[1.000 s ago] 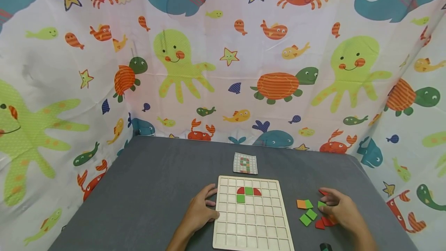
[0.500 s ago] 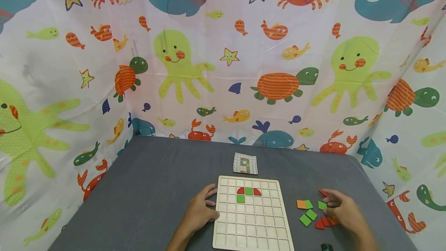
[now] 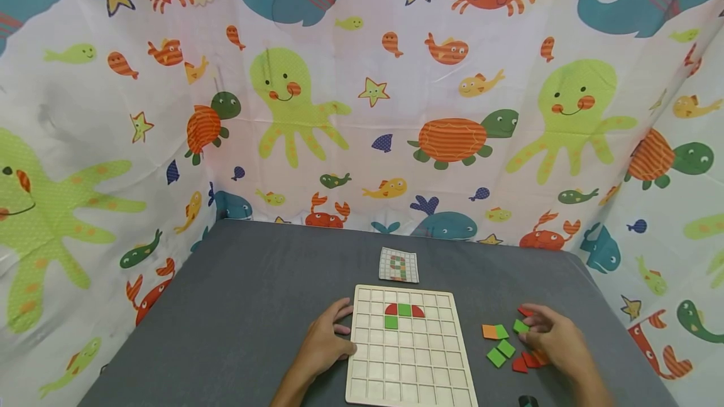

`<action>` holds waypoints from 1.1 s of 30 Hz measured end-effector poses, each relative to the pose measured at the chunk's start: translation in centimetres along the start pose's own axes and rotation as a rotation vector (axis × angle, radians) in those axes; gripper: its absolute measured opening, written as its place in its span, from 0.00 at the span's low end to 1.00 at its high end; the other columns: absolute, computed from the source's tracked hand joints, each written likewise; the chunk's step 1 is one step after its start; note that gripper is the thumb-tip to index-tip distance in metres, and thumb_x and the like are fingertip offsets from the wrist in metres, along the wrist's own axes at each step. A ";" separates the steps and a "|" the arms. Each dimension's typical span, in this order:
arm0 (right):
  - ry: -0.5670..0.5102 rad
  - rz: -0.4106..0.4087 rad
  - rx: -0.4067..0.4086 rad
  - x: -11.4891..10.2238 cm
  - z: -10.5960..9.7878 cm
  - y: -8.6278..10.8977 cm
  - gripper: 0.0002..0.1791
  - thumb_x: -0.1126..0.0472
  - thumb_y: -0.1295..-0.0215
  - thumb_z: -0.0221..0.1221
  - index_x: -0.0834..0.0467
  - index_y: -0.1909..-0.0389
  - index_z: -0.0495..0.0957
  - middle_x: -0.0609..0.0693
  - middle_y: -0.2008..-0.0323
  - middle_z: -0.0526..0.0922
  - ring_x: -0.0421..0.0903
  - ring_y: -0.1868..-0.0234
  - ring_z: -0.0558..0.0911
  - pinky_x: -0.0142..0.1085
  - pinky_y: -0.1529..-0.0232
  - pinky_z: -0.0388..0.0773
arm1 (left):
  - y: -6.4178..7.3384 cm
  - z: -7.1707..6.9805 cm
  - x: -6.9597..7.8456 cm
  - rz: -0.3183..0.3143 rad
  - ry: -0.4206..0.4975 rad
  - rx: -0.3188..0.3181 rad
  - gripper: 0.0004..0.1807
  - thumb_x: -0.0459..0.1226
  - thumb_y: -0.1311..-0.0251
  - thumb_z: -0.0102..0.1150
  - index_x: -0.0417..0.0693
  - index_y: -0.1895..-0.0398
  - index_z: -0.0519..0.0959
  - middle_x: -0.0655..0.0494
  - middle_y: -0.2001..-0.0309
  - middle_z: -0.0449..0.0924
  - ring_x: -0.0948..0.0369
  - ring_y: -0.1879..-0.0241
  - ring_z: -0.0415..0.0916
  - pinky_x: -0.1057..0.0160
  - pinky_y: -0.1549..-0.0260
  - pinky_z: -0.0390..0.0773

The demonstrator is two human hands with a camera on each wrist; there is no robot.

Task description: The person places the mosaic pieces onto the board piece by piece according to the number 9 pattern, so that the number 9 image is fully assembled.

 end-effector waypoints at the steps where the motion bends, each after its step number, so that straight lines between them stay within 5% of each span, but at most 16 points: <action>1: -0.001 -0.010 0.009 -0.2 0.0 0.0 0.36 0.65 0.42 0.76 0.66 0.32 0.76 0.55 0.56 0.88 0.47 0.58 0.83 0.36 0.63 0.77 | 0.0 0.0 0.0 -0.001 -0.001 0.000 0.54 0.20 0.62 0.70 0.41 0.21 0.67 0.41 0.29 0.76 0.51 0.50 0.81 0.55 0.74 0.86; 14: 0.021 -0.132 0.007 -3.3 1.8 0.2 0.36 0.60 0.41 0.77 0.65 0.32 0.77 0.55 0.55 0.90 0.50 0.56 0.88 0.43 0.58 0.85 | 0.0 0.1 0.1 0.006 -0.005 -0.005 0.54 0.20 0.61 0.70 0.39 0.21 0.66 0.40 0.29 0.76 0.50 0.49 0.81 0.55 0.74 0.86; 33: -0.090 -0.236 -0.085 -7.6 5.3 0.6 0.36 0.64 0.44 0.78 0.63 0.33 0.79 0.52 0.55 0.89 0.47 0.56 0.85 0.38 0.67 0.83 | 0.0 -0.1 0.0 0.005 0.004 -0.001 0.54 0.20 0.61 0.70 0.40 0.21 0.67 0.41 0.29 0.76 0.51 0.49 0.81 0.56 0.74 0.86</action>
Point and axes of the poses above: each hand's wrist, its own y-axis away from the middle knuckle, its own z-axis out of the palm, x = y × z, the point moved 4 cm from there along -y, towards the middle knuckle
